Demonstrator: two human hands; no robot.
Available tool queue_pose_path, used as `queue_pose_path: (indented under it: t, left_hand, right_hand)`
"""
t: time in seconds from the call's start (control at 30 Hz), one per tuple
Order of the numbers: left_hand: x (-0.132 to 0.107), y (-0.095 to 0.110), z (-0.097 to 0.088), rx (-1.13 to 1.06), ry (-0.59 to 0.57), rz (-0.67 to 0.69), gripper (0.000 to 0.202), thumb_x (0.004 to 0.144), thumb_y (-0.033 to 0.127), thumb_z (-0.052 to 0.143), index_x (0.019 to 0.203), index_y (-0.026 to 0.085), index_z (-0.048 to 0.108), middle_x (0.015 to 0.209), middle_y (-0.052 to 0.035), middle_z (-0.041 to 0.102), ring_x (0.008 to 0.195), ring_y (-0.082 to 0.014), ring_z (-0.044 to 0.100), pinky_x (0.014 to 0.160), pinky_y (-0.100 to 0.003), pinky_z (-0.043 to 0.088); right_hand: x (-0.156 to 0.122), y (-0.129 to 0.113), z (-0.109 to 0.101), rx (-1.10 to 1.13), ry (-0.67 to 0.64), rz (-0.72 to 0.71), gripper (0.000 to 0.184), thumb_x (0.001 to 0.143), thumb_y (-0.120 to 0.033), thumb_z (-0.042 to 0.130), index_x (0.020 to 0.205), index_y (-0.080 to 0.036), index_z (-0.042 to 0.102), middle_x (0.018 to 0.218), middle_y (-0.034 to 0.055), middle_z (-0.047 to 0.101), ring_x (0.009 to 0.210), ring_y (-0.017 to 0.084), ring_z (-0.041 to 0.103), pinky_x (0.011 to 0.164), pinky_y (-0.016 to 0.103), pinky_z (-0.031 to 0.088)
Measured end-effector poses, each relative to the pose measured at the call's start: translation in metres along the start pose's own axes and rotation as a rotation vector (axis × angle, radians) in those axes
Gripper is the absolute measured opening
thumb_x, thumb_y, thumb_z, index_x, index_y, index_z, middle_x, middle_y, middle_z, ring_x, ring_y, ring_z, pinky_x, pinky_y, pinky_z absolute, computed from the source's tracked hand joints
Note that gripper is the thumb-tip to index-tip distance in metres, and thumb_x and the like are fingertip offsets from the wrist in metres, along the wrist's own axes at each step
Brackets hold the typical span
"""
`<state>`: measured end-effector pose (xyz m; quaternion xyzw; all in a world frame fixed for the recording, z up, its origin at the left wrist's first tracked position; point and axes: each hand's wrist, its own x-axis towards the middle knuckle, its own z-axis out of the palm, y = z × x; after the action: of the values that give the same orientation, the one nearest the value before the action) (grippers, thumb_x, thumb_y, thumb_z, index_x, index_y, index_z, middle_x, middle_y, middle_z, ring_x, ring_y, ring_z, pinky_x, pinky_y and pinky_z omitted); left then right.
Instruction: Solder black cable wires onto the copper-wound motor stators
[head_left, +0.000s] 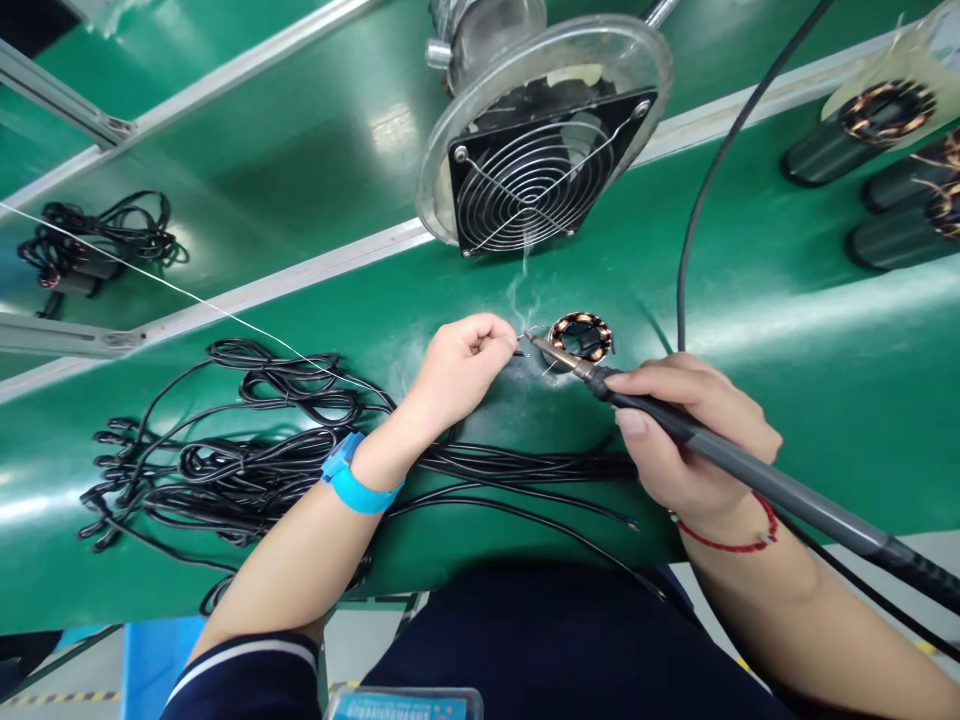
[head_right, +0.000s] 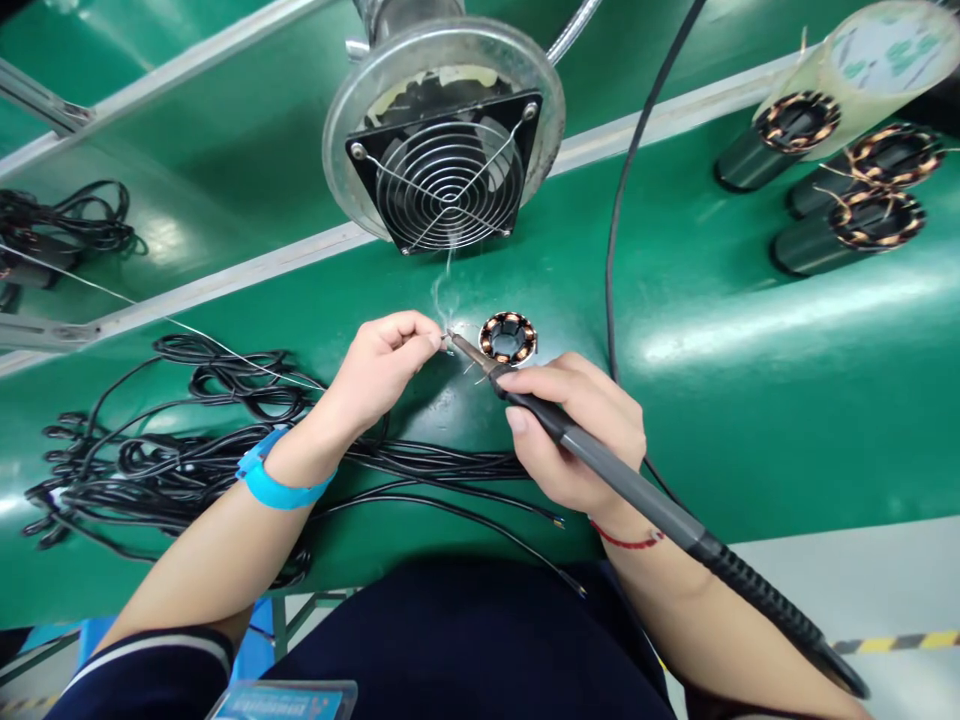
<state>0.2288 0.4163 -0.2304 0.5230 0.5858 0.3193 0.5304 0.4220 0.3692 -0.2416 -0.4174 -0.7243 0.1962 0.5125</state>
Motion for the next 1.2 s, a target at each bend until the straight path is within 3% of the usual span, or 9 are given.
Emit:
queue_pose_path:
  t: [0.33,0.63,0.83,1.07,1.2]
  left_hand:
    - [0.001,0.0,0.002,-0.021,-0.008,-0.006,0.013,0.075,0.013,0.053,0.063,0.016,0.058,0.054,0.0066,0.043,0.052,-0.0063,0.034,0.053,-0.022,0.029]
    - [0.001,0.0,0.001,-0.008,-0.003,-0.002,0.012,0.075,0.013,0.052,0.064,0.016,0.057,0.054,0.007,0.042,0.052,-0.0061,0.033,0.053,-0.021,0.029]
    - [0.0,-0.001,0.0,0.0,-0.003,0.009,0.011,0.075,0.014,0.052,0.065,0.016,0.056,0.054,0.0072,0.042,0.051,-0.0062,0.034,0.051,-0.021,0.028]
    - [-0.001,-0.001,0.001,0.012,0.008,0.037,0.011,0.076,0.013,0.053,0.066,0.016,0.056,0.055,0.007,0.044,0.052,-0.0065,0.037,0.051,-0.021,0.028]
    - [-0.003,-0.002,0.001,0.022,0.021,0.067,0.01,0.079,0.015,0.053,0.069,0.017,0.055,0.057,0.0064,0.047,0.054,-0.007,0.04,0.053,-0.021,0.03]
  right_hand:
    - [-0.001,0.0,0.001,0.012,0.053,-0.038,0.022,0.085,-0.016,0.06,0.104,-0.025,0.066,0.073,0.0016,0.062,0.061,0.015,0.054,0.052,0.031,0.043]
    - [0.0,0.0,0.001,0.024,0.016,-0.036,0.025,0.083,-0.014,0.06,0.104,-0.025,0.066,0.071,0.0009,0.06,0.059,0.015,0.053,0.051,0.03,0.042]
    - [0.001,0.002,0.003,0.02,0.06,-0.094,0.022,0.082,-0.013,0.062,0.102,-0.02,0.068,0.071,0.0007,0.062,0.059,0.013,0.055,0.05,0.028,0.044]
    - [0.003,0.001,0.0,-0.097,0.037,-0.124,0.04,0.083,-0.012,0.068,0.121,-0.024,0.065,0.088,0.0036,0.073,0.069,0.017,0.065,0.058,0.03,0.054]
    - [0.006,-0.011,-0.003,-0.188,-0.004,-0.035,0.05,0.086,-0.015,0.069,0.133,-0.028,0.057,0.106,0.0035,0.075,0.08,0.018,0.072,0.072,0.032,0.059]
